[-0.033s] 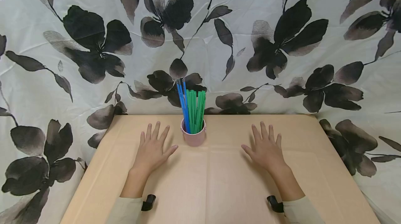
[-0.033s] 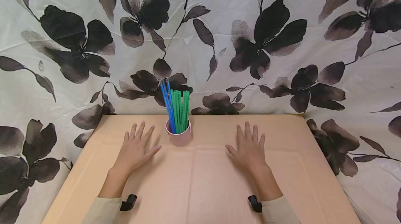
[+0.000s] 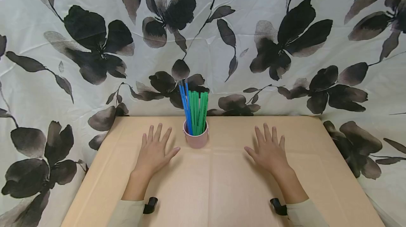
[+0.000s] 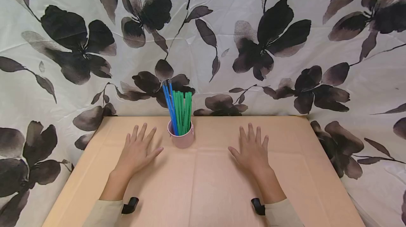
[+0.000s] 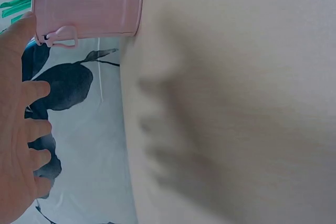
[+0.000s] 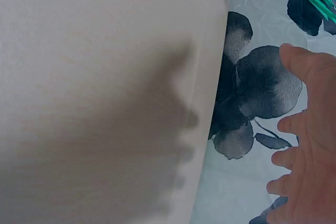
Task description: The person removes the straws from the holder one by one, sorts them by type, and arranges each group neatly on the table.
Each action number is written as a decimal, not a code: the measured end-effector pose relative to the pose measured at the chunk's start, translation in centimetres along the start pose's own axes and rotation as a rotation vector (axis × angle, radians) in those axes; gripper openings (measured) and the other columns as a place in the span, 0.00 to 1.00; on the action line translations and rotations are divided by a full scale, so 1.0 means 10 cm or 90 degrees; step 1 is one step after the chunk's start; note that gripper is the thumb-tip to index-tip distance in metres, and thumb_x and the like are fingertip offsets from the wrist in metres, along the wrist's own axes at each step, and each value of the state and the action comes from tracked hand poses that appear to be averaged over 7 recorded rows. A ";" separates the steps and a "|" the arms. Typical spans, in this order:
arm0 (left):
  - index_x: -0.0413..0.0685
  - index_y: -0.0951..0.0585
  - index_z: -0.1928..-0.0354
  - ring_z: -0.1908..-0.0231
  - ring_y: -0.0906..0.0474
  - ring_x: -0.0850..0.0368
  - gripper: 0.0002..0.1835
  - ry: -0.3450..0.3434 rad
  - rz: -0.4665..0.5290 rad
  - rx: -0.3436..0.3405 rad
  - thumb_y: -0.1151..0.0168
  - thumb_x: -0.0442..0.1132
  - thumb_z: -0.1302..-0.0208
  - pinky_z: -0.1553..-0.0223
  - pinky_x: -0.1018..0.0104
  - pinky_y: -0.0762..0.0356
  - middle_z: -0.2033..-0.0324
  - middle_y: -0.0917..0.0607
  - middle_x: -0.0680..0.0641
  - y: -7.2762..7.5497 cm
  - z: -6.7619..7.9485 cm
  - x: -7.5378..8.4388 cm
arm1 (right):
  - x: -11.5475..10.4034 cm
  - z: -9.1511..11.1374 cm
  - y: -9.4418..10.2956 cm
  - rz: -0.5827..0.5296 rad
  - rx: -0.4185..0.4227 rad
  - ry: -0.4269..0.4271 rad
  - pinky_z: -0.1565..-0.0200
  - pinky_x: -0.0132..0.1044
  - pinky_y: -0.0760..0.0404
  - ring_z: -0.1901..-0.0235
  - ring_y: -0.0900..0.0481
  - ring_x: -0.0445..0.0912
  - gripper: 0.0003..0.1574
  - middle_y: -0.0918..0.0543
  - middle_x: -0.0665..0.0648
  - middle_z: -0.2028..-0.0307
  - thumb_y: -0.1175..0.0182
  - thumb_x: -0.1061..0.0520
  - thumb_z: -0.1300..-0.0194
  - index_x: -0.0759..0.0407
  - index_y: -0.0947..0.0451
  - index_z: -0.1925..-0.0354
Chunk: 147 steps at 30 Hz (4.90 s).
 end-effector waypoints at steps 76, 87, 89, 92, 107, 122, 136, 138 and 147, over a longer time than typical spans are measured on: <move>0.39 0.28 0.29 0.31 0.27 0.39 0.37 -0.071 0.421 0.125 0.27 0.47 0.34 0.32 0.41 0.24 0.33 0.24 0.36 -0.06 -0.62 0.29 | -1.24 -1.34 0.19 -0.465 0.002 0.145 0.41 0.47 0.13 0.45 0.14 0.52 0.28 0.15 0.60 0.43 0.34 0.51 0.28 0.60 0.25 0.36; 0.40 0.27 0.31 0.34 0.23 0.42 0.36 0.014 0.669 0.122 0.23 0.40 0.39 0.33 0.52 0.22 0.35 0.21 0.39 -0.17 -0.69 0.26 | -1.24 -1.47 0.16 -0.496 -0.009 0.113 0.41 0.45 0.13 0.46 0.15 0.52 0.25 0.15 0.59 0.46 0.35 0.49 0.27 0.60 0.24 0.38; 0.38 0.26 0.31 0.34 0.23 0.41 0.35 0.013 0.694 0.122 0.24 0.38 0.39 0.33 0.53 0.22 0.36 0.21 0.38 -0.18 -0.71 0.26 | -1.24 -1.49 0.17 -0.499 -0.010 0.108 0.42 0.46 0.13 0.46 0.15 0.52 0.26 0.15 0.59 0.46 0.35 0.49 0.27 0.61 0.24 0.38; 0.37 0.24 0.33 0.35 0.22 0.40 0.32 0.014 0.725 0.121 0.24 0.35 0.39 0.34 0.55 0.22 0.37 0.20 0.37 -0.19 -0.73 0.26 | -1.24 -1.52 0.18 -0.508 -0.005 0.105 0.43 0.45 0.13 0.47 0.15 0.52 0.25 0.15 0.60 0.47 0.34 0.50 0.28 0.62 0.23 0.39; 0.31 0.23 0.36 0.33 0.24 0.38 0.26 0.042 0.801 0.080 0.29 0.30 0.35 0.36 0.59 0.22 0.36 0.21 0.32 -0.29 -0.78 0.23 | -1.31 -1.55 0.15 -0.551 0.037 0.060 0.51 0.41 0.11 0.55 0.15 0.51 0.18 0.15 0.61 0.55 0.30 0.54 0.31 0.63 0.22 0.49; 0.32 0.23 0.35 0.33 0.25 0.38 0.27 0.044 0.808 0.084 0.30 0.30 0.34 0.33 0.53 0.23 0.35 0.21 0.33 -0.27 -0.71 0.24 | -1.38 -1.49 0.16 -0.531 0.063 0.050 0.56 0.37 0.11 0.59 0.16 0.49 0.11 0.15 0.59 0.59 0.33 0.58 0.29 0.62 0.22 0.53; 0.32 0.23 0.35 0.35 0.23 0.38 0.26 0.032 0.787 0.087 0.30 0.30 0.34 0.34 0.55 0.22 0.37 0.20 0.33 -0.28 -0.65 0.22 | -1.43 -1.31 0.59 -0.589 0.118 0.120 0.61 0.39 0.08 0.62 0.14 0.51 0.07 0.16 0.61 0.61 0.36 0.62 0.29 0.64 0.23 0.56; 0.32 0.23 0.35 0.35 0.23 0.38 0.26 0.029 0.785 0.086 0.30 0.30 0.34 0.34 0.55 0.22 0.36 0.20 0.33 -0.28 -0.65 0.22 | -1.43 -1.28 0.68 -0.604 0.128 0.133 0.60 0.44 0.07 0.62 0.14 0.55 0.07 0.17 0.62 0.61 0.36 0.63 0.28 0.65 0.23 0.55; 0.32 0.24 0.34 0.34 0.24 0.37 0.26 0.032 0.782 0.081 0.31 0.30 0.33 0.31 0.48 0.26 0.35 0.21 0.33 -0.29 -0.65 0.23 | -1.34 -1.20 1.10 -0.637 0.174 0.188 0.57 0.39 0.08 0.61 0.14 0.51 0.09 0.18 0.61 0.59 0.37 0.63 0.28 0.65 0.24 0.52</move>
Point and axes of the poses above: each hand's wrist, its own z-axis away from the middle knuckle, its own y-axis out of the back of the hand, x = y × z, the point moved 7 cm from there along -z, towards the middle knuckle
